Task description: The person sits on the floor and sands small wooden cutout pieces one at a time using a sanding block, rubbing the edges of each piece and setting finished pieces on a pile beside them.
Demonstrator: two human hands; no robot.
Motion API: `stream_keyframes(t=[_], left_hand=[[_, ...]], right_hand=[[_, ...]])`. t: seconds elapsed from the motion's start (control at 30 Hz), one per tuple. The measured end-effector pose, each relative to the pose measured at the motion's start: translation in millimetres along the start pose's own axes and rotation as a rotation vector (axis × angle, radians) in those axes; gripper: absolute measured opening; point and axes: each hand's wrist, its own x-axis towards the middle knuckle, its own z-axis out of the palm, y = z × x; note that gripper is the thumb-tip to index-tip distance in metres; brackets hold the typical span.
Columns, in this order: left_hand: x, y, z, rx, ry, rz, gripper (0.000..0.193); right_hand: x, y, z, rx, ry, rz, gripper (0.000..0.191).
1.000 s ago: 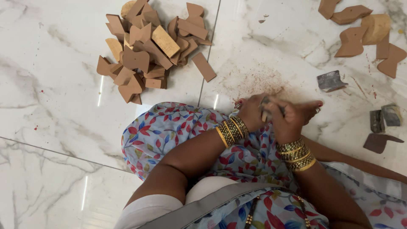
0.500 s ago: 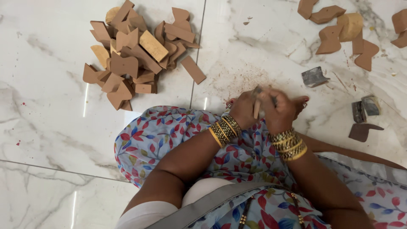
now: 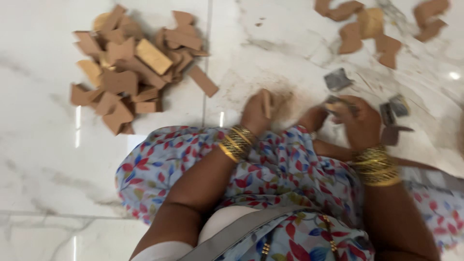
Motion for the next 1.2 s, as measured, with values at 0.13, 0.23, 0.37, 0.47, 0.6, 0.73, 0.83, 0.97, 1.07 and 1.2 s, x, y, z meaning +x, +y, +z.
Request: stream_keyframes(t=[0.13, 0.23, 0.37, 0.47, 0.6, 0.73, 0.83, 0.97, 1.07, 1.2], left_hand=[[0, 8, -19, -0.166, -0.057, -0.078, 0.025], [-1, 21, -21, -0.128, -0.085, -0.017, 0.028], [-3, 30, -19, -0.078, -0.126, 0.027, 0.030], [-6, 29, -20, -0.064, -0.137, -0.018, 0.030], [-11, 33, -21, -0.051, -0.146, -0.047, 0.030], [-13, 42, -23, -0.137, -0.151, -0.101, 0.031], [-15, 44, -24, -0.202, -0.182, -0.179, 0.030], [-16, 31, -20, -0.182, -0.176, -0.169, 0.027], [-16, 18, -5, -0.058, -0.122, -0.043, 0.023], [-21, 6, 11, 0.007, -0.120, 0.117, 0.018]], right_hand=[[-43, 45, -152, -0.899, 0.112, 0.041, 0.036], [-85, 82, -219, -1.013, 0.122, 0.183, 0.035], [-124, 114, -238, -1.190, 0.174, 0.165, 0.036], [-123, 129, -236, -1.268, 0.224, 0.139, 0.036], [-71, 140, -256, -1.139, 0.313, -0.030, 0.033], [3, 141, -290, -1.145, 0.367, -0.026, 0.031], [23, 139, -281, -1.186, 0.335, 0.205, 0.029], [17, 109, -205, -0.935, 0.320, 0.019, 0.027], [8, 62, -120, -0.567, 0.184, -0.172, 0.027], [-13, -4, -7, -0.017, -0.022, -0.080, 0.027]])
